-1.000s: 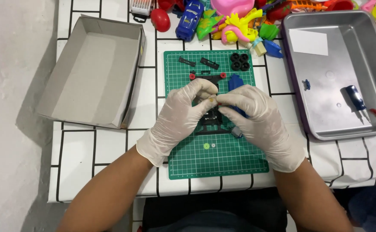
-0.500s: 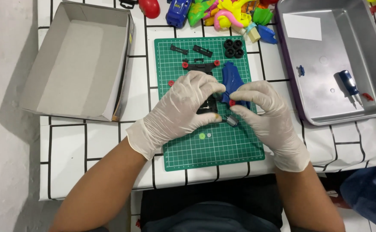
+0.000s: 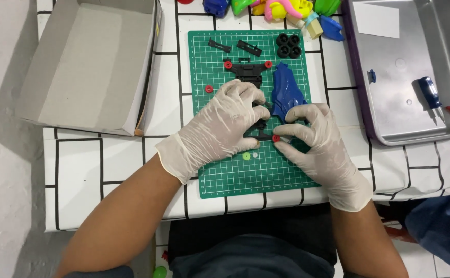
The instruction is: Assembling a model toy car by fitting plastic parts and gears onto a chassis
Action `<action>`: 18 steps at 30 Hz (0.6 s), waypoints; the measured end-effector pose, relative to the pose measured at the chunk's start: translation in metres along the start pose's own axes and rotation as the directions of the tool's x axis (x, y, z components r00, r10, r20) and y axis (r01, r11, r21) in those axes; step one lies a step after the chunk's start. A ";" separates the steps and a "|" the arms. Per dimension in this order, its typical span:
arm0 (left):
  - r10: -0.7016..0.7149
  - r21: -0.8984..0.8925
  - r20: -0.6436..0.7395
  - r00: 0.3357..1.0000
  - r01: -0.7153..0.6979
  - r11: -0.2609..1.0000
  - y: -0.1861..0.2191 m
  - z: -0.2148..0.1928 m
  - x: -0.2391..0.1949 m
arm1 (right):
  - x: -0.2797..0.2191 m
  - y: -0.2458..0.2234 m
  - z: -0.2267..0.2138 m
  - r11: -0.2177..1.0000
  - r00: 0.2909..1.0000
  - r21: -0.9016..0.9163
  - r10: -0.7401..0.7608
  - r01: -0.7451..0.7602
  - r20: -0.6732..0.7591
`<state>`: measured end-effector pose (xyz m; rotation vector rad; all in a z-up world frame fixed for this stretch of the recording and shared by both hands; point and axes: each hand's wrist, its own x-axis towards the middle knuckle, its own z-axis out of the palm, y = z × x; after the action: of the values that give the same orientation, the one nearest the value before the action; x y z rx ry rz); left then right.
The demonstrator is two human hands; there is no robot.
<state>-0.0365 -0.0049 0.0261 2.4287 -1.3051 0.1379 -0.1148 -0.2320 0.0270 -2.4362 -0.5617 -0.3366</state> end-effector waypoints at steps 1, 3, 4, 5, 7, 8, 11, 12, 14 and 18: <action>-0.001 -0.002 0.001 1.000 0.001 1.000 0.000 -0.001 0.000 | 0.001 0.001 0.000 1.000 1.000 0.001 0.001 -0.001 0.002; 0.001 -0.001 0.002 1.000 -0.001 1.000 0.000 -0.003 -0.001 | 0.001 0.002 0.000 0.999 1.000 -0.034 -0.014 0.014 0.014; 0.001 -0.004 0.003 1.000 0.000 1.000 0.000 -0.002 0.000 | 0.001 0.003 0.000 0.999 1.000 -0.034 -0.012 0.012 0.016; -0.008 -0.017 0.009 1.000 0.009 1.000 0.000 -0.001 0.000 | 0.001 0.003 0.000 0.999 1.000 -0.048 -0.017 0.018 0.018; -0.018 -0.030 0.015 1.000 0.019 0.999 0.000 0.000 0.000 | 0.000 0.005 0.000 0.998 1.000 -0.062 -0.023 0.025 0.021; -0.019 -0.029 0.018 1.000 0.020 0.999 0.000 0.000 0.000 | 0.000 0.005 0.001 0.998 1.000 -0.059 -0.018 0.020 0.026; -0.021 -0.033 0.025 0.999 0.022 0.999 -0.001 -0.002 0.000 | -0.001 0.006 0.001 0.998 0.999 -0.067 -0.009 0.011 0.033; -0.022 -0.037 0.027 0.999 0.023 0.999 -0.001 -0.003 0.001 | -0.001 0.006 0.001 0.997 0.999 -0.078 -0.005 0.008 0.034; -0.021 -0.037 0.029 0.999 0.022 0.999 -0.001 -0.003 0.000 | -0.002 0.008 0.001 0.997 0.999 -0.080 0.002 0.001 0.037; -0.020 -0.037 0.031 0.999 0.021 0.999 0.000 -0.005 0.000 | -0.002 0.005 0.000 0.997 0.999 -0.071 0.016 -0.013 0.039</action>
<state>-0.0361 -0.0030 0.0310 2.4214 -1.2843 0.0704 -0.1136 -0.2363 0.0235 -2.5190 -0.5573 -0.3084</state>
